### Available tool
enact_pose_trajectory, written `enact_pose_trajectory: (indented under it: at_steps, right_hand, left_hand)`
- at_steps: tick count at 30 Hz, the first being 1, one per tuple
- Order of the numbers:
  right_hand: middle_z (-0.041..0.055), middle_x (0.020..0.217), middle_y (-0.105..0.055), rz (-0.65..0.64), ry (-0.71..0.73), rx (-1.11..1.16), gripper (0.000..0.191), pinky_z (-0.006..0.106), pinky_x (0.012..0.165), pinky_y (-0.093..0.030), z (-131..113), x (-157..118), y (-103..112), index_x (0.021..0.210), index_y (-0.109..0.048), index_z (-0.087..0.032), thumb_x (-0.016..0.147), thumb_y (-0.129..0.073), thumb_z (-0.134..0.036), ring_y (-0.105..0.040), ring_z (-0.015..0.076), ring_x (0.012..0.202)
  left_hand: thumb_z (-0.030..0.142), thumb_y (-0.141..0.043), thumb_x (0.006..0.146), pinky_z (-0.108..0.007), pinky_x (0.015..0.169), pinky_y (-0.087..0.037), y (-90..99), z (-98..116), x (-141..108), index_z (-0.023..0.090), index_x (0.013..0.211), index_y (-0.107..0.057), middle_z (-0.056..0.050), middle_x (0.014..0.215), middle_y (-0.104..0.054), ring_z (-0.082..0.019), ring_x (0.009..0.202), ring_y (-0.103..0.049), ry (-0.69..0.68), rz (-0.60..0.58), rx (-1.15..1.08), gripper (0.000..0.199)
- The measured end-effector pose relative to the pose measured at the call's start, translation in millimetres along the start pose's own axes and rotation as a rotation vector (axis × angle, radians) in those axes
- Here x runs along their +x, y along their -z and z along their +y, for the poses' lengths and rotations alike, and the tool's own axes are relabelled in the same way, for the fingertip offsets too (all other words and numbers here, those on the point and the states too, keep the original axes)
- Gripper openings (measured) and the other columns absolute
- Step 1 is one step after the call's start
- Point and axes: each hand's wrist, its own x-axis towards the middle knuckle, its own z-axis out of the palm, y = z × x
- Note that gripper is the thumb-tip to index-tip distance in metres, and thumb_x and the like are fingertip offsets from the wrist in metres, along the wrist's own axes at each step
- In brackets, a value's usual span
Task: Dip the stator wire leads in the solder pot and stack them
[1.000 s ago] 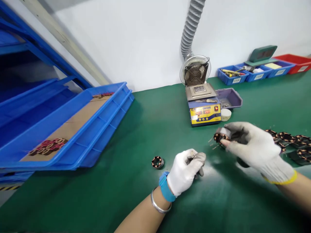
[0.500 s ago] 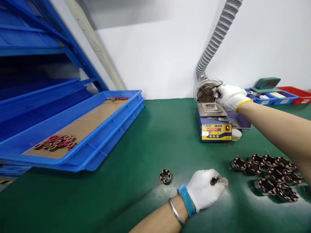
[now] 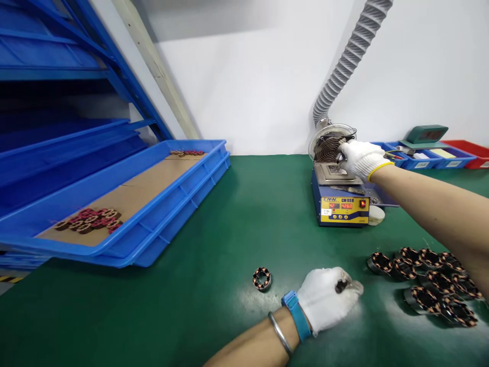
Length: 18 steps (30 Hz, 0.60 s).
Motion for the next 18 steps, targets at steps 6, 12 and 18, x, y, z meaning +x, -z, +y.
enact_pose_trajectory:
  at_steps: [6,12,18]
  right_hand:
    - [0.0198,0.120,-0.059,0.025,-0.174,0.030,0.063,0.042,0.092,-0.041,11,11,16,0.126,-0.061,-0.003,0.084,-0.052,-0.050,-0.055,0.0307,0.116]
    - [0.0050,0.101,-0.068,0.014,-0.280,0.183,0.054,0.038,0.078,-0.049,-4,-22,14,0.119,-0.067,-0.026,0.074,-0.065,-0.056,-0.064,0.0248,0.090]
    - [0.0013,0.102,-0.070,-0.232,-0.185,0.547,0.070,0.031,0.075,-0.053,-54,-100,-31,0.133,-0.058,-0.029,0.071,-0.070,-0.057,-0.066,0.0213,0.087]
  left_hand:
    - [0.032,-0.062,0.083,-0.028,0.074,-0.052,-3.6,-7,1,0.019,0.088,-0.070,-0.004,0.088,-0.075,-0.019,0.081,-0.068,0.005,0.056,-0.213,0.016]
    - [0.029,-0.062,0.085,-0.026,0.066,-0.051,-3.3,-4,10,0.014,0.089,-0.066,-0.004,0.076,-0.068,-0.014,0.067,-0.061,0.104,0.375,-0.439,0.016]
    - [0.025,-0.062,0.087,-0.027,0.076,-0.055,0.5,-2,9,0.015,0.135,-0.049,-0.013,0.116,-0.068,-0.017,0.088,-0.068,-0.007,0.494,-0.539,0.051]
